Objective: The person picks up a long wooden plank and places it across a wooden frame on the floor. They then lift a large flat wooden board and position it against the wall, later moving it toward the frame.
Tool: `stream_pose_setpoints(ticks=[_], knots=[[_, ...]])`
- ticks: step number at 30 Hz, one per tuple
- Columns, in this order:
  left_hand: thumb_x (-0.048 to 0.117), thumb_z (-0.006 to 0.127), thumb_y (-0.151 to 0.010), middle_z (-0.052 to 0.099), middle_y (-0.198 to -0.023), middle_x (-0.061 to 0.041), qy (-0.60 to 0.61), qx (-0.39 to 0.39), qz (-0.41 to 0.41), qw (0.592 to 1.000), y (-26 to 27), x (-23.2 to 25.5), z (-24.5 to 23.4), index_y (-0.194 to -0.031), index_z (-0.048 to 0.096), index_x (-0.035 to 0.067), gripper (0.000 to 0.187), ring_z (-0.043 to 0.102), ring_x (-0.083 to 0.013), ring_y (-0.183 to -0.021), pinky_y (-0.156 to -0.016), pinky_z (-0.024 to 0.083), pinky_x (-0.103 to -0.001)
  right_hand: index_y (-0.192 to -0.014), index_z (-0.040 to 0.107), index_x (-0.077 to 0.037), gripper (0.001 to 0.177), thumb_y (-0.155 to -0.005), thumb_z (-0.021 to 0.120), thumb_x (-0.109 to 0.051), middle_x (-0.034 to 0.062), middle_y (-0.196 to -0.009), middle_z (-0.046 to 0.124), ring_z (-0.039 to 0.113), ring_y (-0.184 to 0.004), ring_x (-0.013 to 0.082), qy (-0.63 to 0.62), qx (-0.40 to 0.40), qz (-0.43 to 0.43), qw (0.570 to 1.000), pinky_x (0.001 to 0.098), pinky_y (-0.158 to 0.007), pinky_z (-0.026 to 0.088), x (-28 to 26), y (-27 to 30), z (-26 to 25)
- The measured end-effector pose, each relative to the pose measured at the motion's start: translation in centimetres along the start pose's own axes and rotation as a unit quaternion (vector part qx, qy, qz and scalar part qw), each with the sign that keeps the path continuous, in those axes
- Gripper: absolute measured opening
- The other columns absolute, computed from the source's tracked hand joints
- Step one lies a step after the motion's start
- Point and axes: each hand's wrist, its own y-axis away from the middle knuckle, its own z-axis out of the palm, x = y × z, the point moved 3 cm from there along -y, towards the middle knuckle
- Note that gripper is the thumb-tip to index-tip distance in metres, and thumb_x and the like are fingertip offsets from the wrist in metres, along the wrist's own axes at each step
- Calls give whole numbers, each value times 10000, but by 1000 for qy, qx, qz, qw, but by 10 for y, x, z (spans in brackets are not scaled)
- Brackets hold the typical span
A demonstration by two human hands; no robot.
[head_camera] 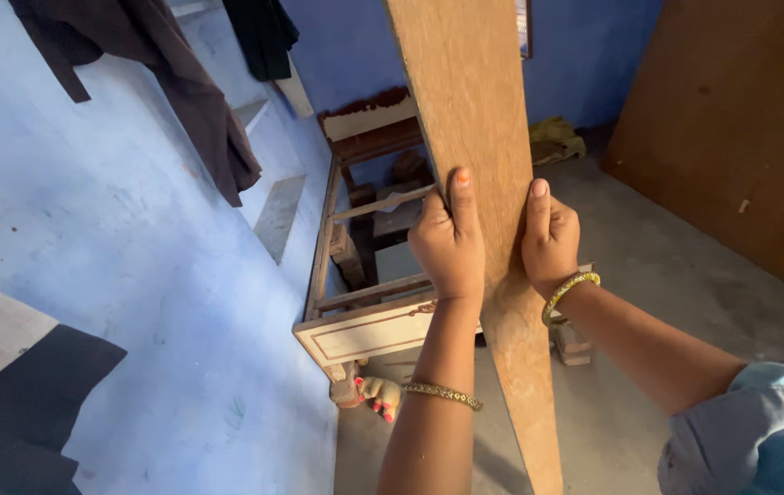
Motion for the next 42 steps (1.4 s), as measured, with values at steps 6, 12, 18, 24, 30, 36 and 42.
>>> stream_pose_setpoints(ticks=[6, 12, 18, 24, 30, 36, 42], knots=[[409, 650, -1007, 616, -738, -38, 114, -110, -111, 981, -9, -33, -6, -928, 699, 39, 381, 506, -81, -655, -604, 432, -281, -783, 505, -51, 568, -1138, 357, -469, -58, -673, 436, 360, -668, 52, 33, 15, 8, 999, 273, -579, 346, 33, 7, 15], [379, 586, -1042, 641, -808, -52, 95, -125, -146, 977, -11, -46, -4, -1004, 625, 30, 353, 530, -119, -731, -688, 482, -302, -803, 496, -64, 558, -1129, 334, -486, -52, -669, 442, 376, -665, 56, 50, 36, 23, 998, 277, -580, 364, 56, 7, 27], [362, 565, -1041, 696, -866, -63, 72, -146, -155, 975, -29, -62, -3, -1047, 619, 36, 330, 595, -129, -767, -719, 509, -298, -806, 465, -55, 545, -1149, 336, -458, -33, -676, 405, 358, -670, 71, 61, 26, 12, 998, 286, -588, 355, 72, -4, 39], [361, 579, -1040, 717, -896, -67, 83, -174, -121, 974, -56, -91, 6, -1045, 644, 43, 325, 615, -129, -794, -736, 519, -302, -795, 471, -46, 560, -1147, 326, -457, -36, -662, 425, 372, -656, 68, 60, 32, 1, 998, 285, -584, 357, 88, -27, 59], [372, 571, -1043, 712, -895, -53, 62, -193, -127, 971, -84, -134, 23, -1041, 648, 51, 329, 624, -126, -820, -755, 523, -305, -832, 528, -55, 554, -1130, 332, -478, -35, -664, 429, 374, -654, 69, 49, 26, 16, 998, 286, -579, 358, 112, -58, 82], [368, 577, -1027, 738, -918, -78, 52, -185, -150, 970, -110, -181, 38, -1056, 658, 47, 333, 651, -146, -827, -760, 531, -324, -743, 494, -27, 619, -1134, 351, -485, -4, -626, 439, 376, -629, 91, 76, 47, 29, 996, 306, -569, 362, 150, -85, 109], [326, 601, -1021, 746, -891, -90, 21, -164, -153, 974, -138, -231, 55, -1040, 663, 36, 296, 676, -153, -799, -746, 534, -312, -741, 507, 0, 637, -1140, 376, -479, 28, -625, 459, 390, -637, 109, 88, 32, 51, 994, 329, -584, 389, 193, -117, 138]])
